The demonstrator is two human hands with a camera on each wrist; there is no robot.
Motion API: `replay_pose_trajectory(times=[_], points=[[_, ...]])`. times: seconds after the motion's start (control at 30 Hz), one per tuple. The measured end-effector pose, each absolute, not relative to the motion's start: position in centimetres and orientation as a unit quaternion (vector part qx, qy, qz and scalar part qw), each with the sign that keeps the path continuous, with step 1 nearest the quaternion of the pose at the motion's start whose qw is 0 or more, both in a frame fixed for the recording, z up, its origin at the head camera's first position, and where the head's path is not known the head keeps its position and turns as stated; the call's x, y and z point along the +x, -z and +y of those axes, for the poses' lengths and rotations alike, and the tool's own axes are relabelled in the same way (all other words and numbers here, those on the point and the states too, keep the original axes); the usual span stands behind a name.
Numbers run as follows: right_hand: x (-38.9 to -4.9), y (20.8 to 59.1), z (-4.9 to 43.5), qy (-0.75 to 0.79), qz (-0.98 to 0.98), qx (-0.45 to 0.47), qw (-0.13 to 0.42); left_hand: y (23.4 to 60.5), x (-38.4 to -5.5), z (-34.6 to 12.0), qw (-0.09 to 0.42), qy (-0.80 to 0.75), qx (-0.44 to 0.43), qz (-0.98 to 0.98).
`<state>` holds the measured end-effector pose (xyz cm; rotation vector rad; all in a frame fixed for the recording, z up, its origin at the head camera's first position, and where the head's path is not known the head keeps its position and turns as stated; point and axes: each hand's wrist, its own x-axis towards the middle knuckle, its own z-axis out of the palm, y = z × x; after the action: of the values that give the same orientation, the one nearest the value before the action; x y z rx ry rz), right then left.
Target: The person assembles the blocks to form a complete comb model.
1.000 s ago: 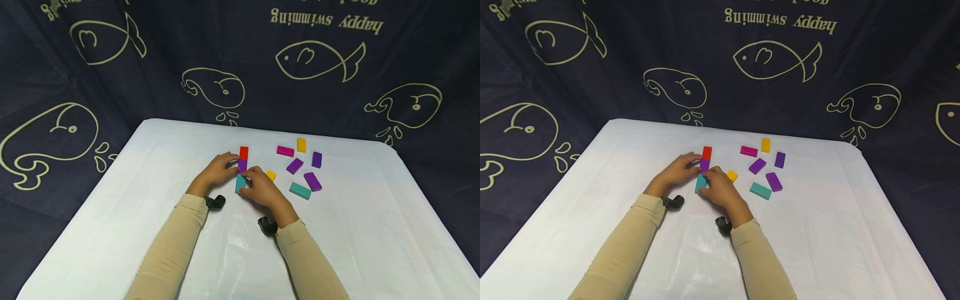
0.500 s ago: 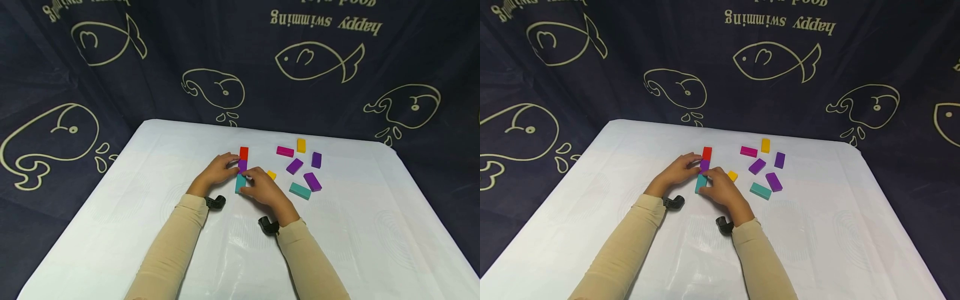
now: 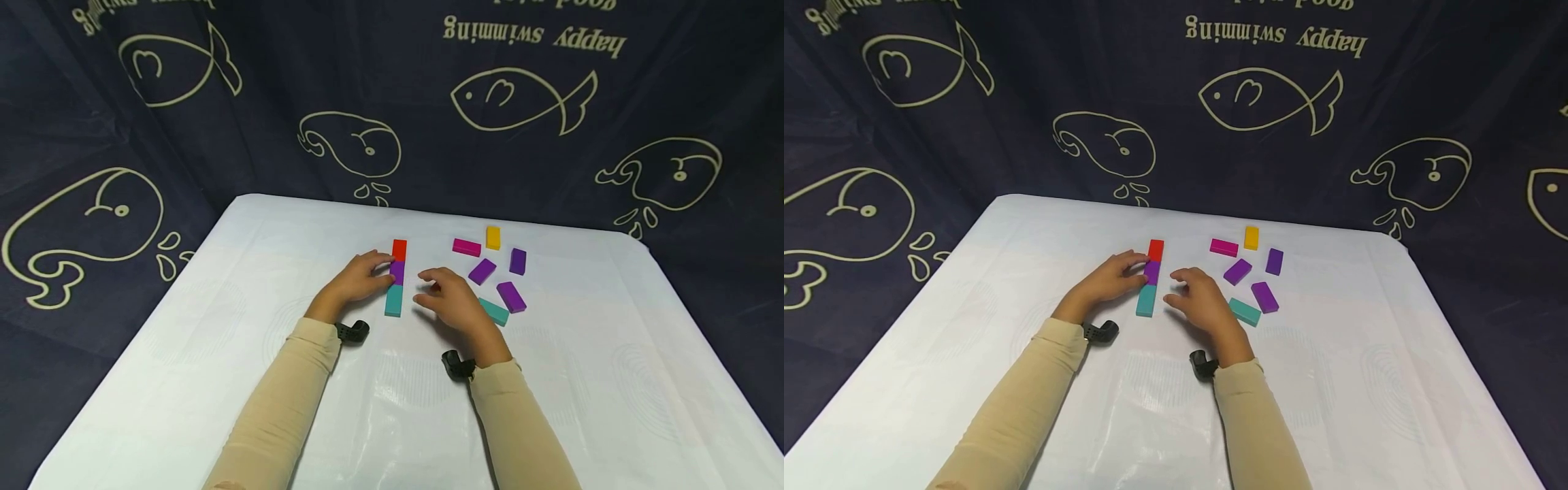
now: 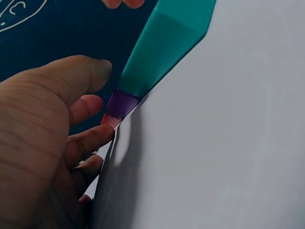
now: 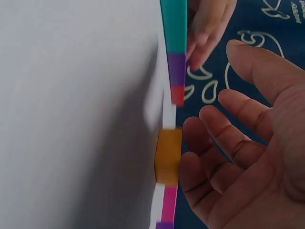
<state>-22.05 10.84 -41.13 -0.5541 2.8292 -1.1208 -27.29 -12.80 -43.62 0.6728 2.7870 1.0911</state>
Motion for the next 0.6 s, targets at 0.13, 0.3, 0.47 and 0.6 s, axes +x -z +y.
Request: replay_pose_trajectory(times=[0.13, 0.3, 0.47, 0.6], points=[[-21.9, 40.8, 11.7, 0.361, 0.917, -0.168, 0.015, 43.2, -27.0, -12.7, 0.050, -0.348, 0.223, 0.909], [-21.8, 40.4, 12.7, 0.367, 0.920, -0.139, 0.025, 43.0, -26.7, -12.7, 0.068, -0.334, 0.225, 0.913], [-22.1, 40.7, 13.4, 0.357, 0.925, -0.130, 0.027, 43.0, -26.6, -12.7, 0.080, -0.322, 0.224, 0.916], [-22.3, 41.2, 13.6, 0.345, 0.930, -0.119, 0.036, 43.2, -26.6, -12.7, 0.085, -0.318, 0.218, 0.919]])
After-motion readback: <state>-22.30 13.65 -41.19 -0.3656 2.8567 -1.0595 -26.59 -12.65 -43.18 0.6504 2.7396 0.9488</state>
